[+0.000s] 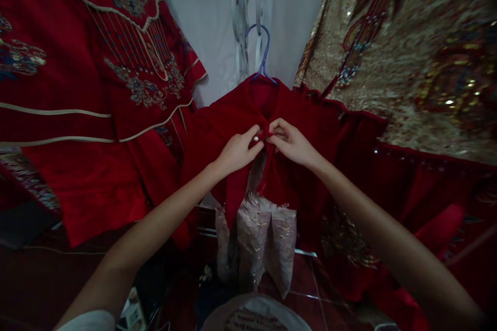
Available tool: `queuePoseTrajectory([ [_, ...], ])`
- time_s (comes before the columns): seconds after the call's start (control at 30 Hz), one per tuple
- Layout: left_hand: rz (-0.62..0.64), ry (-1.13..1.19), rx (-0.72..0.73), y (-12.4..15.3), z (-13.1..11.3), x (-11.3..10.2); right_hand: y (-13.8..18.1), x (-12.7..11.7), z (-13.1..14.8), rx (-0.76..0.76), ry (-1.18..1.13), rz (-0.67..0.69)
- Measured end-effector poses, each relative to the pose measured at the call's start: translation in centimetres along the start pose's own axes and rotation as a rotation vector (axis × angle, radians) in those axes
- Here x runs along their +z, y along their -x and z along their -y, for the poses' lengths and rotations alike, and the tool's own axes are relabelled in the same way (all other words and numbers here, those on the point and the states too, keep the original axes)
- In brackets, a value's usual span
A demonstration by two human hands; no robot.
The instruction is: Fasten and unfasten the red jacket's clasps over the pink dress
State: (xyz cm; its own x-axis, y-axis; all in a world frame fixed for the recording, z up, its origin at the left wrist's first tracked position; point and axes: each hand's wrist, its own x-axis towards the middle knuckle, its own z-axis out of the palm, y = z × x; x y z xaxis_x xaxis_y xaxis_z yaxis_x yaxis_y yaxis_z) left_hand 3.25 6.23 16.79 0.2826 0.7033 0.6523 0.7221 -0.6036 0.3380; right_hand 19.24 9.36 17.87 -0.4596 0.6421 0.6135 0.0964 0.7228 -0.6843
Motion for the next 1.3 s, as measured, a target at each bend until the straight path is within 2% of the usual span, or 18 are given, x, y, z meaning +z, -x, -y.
queuePoseTrajectory([
  [0.07, -0.002, 0.012, 0.002, 0.6, 0.1, 0.2, 0.6, 0.2, -0.4, 0.04, -0.133, -0.055],
  [0.17, -0.092, 0.166, -0.033, 1.4, 0.7, 0.8, 1.5, 0.3, -0.6, 0.058, -0.269, -0.068],
  [0.33, -0.311, 0.656, -0.302, 2.9, 1.2, 2.0, 2.6, 0.4, -0.4, 0.079, -0.352, -0.001],
  [0.4, -0.327, 0.737, -0.339, 3.4, 0.9, 1.9, 2.8, 0.4, -0.1, 0.053, -0.334, -0.014],
  [0.67, -0.252, 0.6, -0.208, 3.9, -0.5, 0.2, 2.8, 0.4, 1.1, 0.006, -0.162, -0.022],
  [0.93, -0.157, 0.397, -0.043, 3.2, -1.3, -1.9, 3.3, 1.2, 2.2, -0.046, 0.048, -0.154],
  [1.3, -0.076, 0.362, -0.012, 2.8, -1.0, -2.1, 3.3, 1.4, 2.0, -0.013, 0.07, -0.21],
])
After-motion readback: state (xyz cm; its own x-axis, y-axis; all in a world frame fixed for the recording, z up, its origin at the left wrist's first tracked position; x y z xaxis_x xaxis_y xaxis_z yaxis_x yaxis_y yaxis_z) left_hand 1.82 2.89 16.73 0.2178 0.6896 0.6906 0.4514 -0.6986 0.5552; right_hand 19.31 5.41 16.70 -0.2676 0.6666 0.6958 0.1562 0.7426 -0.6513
